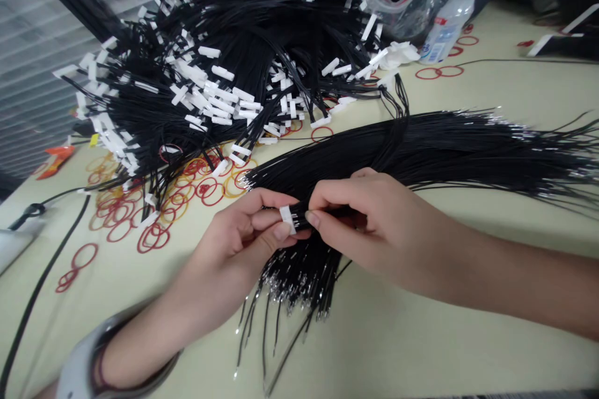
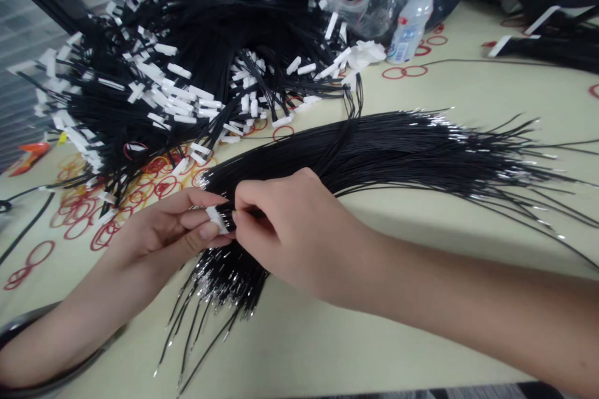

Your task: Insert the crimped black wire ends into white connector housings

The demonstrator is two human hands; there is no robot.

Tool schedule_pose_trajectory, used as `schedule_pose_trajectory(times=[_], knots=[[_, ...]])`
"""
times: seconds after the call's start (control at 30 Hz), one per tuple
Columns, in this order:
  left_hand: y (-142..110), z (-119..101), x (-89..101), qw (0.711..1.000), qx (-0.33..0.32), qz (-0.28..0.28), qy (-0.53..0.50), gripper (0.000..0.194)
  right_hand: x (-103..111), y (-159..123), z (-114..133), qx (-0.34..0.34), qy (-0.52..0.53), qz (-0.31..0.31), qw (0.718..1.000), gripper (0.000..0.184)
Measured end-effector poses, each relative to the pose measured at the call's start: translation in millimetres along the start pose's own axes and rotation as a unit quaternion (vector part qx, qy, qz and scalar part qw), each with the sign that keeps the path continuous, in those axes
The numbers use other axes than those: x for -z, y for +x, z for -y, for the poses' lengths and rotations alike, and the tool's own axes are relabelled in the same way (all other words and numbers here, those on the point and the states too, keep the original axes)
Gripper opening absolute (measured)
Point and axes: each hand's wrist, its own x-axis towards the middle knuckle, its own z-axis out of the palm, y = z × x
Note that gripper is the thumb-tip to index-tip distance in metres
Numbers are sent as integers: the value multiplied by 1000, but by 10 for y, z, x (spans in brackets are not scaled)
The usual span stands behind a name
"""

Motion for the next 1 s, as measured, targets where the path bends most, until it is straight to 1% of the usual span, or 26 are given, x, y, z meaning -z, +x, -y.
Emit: schedule_pose_trajectory(times=[0.1, 0.2, 0.4, 0.6, 0.73, 0.9, 1.0], knots=[[7, 2, 7, 1000, 3, 4, -23, 14, 12, 3, 0, 8, 2, 5, 1000, 15], [-1, -11, 6, 1000, 11, 5, -20, 15, 15, -5, -6, -2, 15, 12, 1000, 14], [-11, -22, 15, 1000, 24, -7, -15, 15, -25, -14, -33, -18, 40, -19, 999, 18], [0, -16, 21, 999, 18, 3, -30, 15, -21, -13, -19, -34, 65, -1, 997, 16], [0, -18, 12, 1000, 12, 1, -17, 16, -20, -20, -29, -24, 79, 4, 997, 16], [11, -15, -17, 1000, 4, -18, 15, 12, -31, -21, -36, -7, 59, 1, 998, 16], [25, -2, -31, 1000, 3, -16, 18, 10, -42, -28, -28, -1, 26, -9, 1000, 17]])
